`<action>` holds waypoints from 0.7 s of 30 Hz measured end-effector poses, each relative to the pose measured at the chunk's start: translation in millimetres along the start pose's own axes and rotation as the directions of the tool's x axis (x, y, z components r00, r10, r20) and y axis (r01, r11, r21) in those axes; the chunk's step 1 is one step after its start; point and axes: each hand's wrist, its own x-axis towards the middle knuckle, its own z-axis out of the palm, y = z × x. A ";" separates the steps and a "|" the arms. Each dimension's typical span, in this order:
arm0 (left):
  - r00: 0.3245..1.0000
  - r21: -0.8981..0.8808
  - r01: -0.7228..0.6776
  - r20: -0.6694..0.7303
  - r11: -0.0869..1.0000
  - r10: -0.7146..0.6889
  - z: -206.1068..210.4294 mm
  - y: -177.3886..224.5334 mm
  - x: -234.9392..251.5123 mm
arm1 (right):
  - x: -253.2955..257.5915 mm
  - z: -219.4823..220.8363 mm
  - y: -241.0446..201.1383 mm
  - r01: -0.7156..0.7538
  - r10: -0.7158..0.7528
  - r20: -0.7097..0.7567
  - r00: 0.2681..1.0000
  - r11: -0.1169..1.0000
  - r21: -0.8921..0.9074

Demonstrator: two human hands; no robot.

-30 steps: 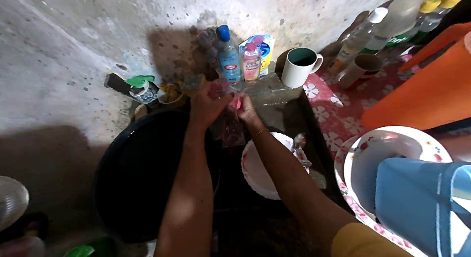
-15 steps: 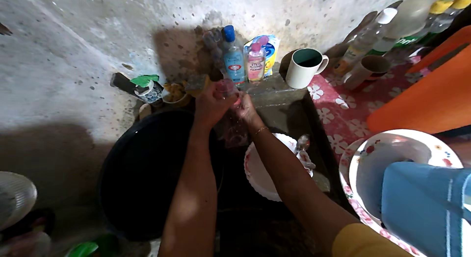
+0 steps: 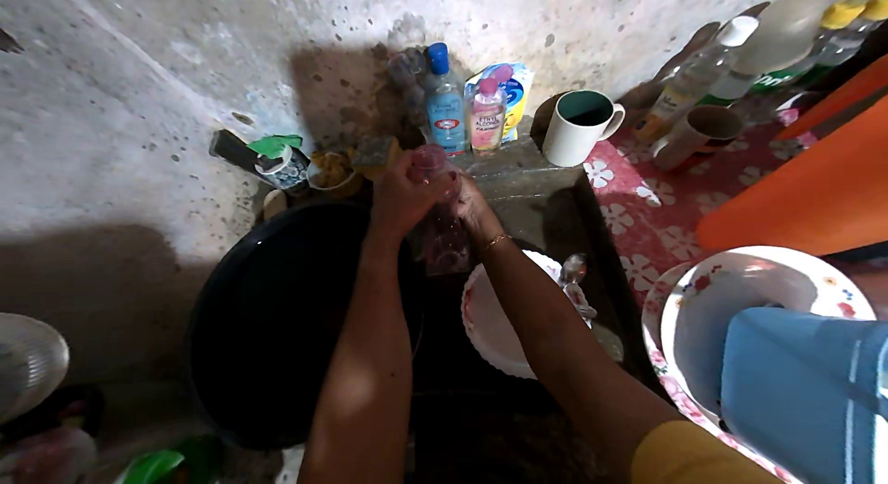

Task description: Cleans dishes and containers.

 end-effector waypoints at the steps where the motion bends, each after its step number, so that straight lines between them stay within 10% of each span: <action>1: 1.000 0.003 0.005 0.001 1.000 -0.005 -0.1 0.6 0.0 | -1.0 0.0 -0.6 -0.017 0.017 -0.001 1.000 1.000 0.008; 21: 1.000 -0.005 0.012 0.010 1.000 -0.012 -0.2 0.5 1.4 | -13.5 10.3 -17.4 -0.157 0.163 -0.065 0.985 0.984 0.088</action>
